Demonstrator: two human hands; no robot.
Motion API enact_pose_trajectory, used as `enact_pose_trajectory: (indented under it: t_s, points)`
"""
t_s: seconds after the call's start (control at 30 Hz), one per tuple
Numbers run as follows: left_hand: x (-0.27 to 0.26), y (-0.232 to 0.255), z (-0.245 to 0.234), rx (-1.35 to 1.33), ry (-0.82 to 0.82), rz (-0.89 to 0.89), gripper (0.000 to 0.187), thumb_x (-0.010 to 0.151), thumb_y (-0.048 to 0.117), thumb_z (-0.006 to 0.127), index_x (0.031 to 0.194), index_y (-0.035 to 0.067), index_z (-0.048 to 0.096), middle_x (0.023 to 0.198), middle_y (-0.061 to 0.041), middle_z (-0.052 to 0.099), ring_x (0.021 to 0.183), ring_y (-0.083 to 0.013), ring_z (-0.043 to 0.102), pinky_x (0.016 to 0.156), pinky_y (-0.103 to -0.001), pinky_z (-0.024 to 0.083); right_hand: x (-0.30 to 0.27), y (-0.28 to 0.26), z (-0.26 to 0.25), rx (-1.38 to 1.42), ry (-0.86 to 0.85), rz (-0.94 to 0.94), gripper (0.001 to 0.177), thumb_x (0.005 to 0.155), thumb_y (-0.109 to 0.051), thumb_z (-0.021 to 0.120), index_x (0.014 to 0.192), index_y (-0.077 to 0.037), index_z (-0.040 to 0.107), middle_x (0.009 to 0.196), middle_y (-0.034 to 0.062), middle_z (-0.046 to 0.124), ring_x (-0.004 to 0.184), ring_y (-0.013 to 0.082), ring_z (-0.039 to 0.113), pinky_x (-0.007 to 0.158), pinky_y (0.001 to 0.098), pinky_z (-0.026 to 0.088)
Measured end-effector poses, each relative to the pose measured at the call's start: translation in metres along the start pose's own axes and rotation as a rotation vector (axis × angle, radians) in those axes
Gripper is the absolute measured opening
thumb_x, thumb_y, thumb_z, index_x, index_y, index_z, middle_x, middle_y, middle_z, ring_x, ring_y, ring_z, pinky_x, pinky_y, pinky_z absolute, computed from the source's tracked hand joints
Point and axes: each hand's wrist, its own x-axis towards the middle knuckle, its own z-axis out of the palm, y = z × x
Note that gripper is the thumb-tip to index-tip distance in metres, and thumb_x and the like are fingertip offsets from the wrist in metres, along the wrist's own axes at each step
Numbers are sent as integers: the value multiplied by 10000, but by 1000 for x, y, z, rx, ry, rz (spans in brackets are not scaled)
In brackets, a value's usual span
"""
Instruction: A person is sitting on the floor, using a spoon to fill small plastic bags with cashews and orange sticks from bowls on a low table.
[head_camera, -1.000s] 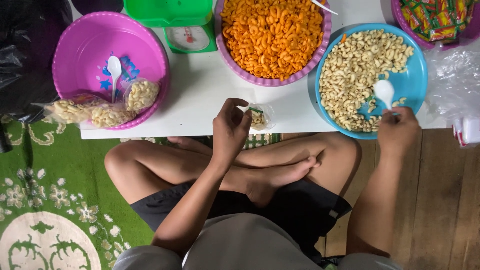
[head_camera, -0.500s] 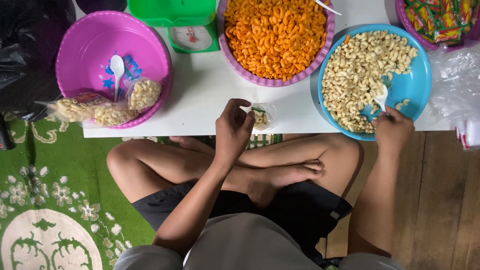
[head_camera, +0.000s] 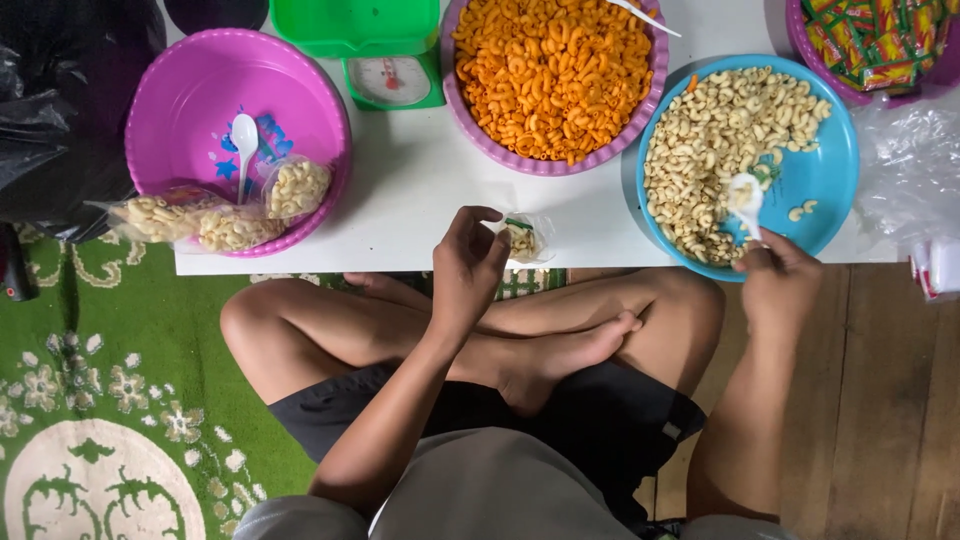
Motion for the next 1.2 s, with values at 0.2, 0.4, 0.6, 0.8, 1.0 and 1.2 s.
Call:
enact_pose_trajectory:
  t_s: [0.2,0.4,0.6,0.8,1.0,1.2]
  points:
    - [-1,-14,7,47,69,38,204,914,60,646,1115,28,653,664,-100,622,635,-199,590,591,-340,470,-73,-96,30,67,-189,-141,297,968,-7,577,1186,-75,767,702,129,639,746,165,589,770,342,510]
    - [0,-18,10,24,75,16,190,917,67,640,1104,38,656,661,-95,629,642,-188,601,589,-335,479,-117,-130,59,-133,-309,-169,304,903,-167,689,1178,-242,792,698,-35,724,806,116,702,840,279,545]
    - [0,-15,8,-16,89,11,162,945,69,609,1097,45,657,658,-94,621,614,-178,573,556,-323,458,-128,-148,75,15,-287,-652,308,870,42,679,1103,-114,808,719,51,743,676,206,732,672,327,589]
    - [0,-16,7,-23,89,-5,166,941,67,612,1098,45,659,652,-83,615,586,-154,552,539,-309,449,-118,-143,63,-62,-295,-764,302,882,6,704,1114,-156,810,735,-10,712,695,177,723,679,318,580]
    - [-1,-15,7,-9,85,20,155,945,64,609,1093,47,653,669,-110,630,603,-194,590,542,-329,468,-118,-126,48,30,-335,-553,313,926,14,635,1186,-94,774,718,54,718,728,222,698,790,371,556]
    - [1,-15,7,1,78,20,156,945,64,612,1094,43,655,664,-95,625,611,-182,591,542,-321,476,-69,-84,21,18,-191,-465,342,1028,104,507,1317,41,679,784,180,669,843,300,651,935,465,503]
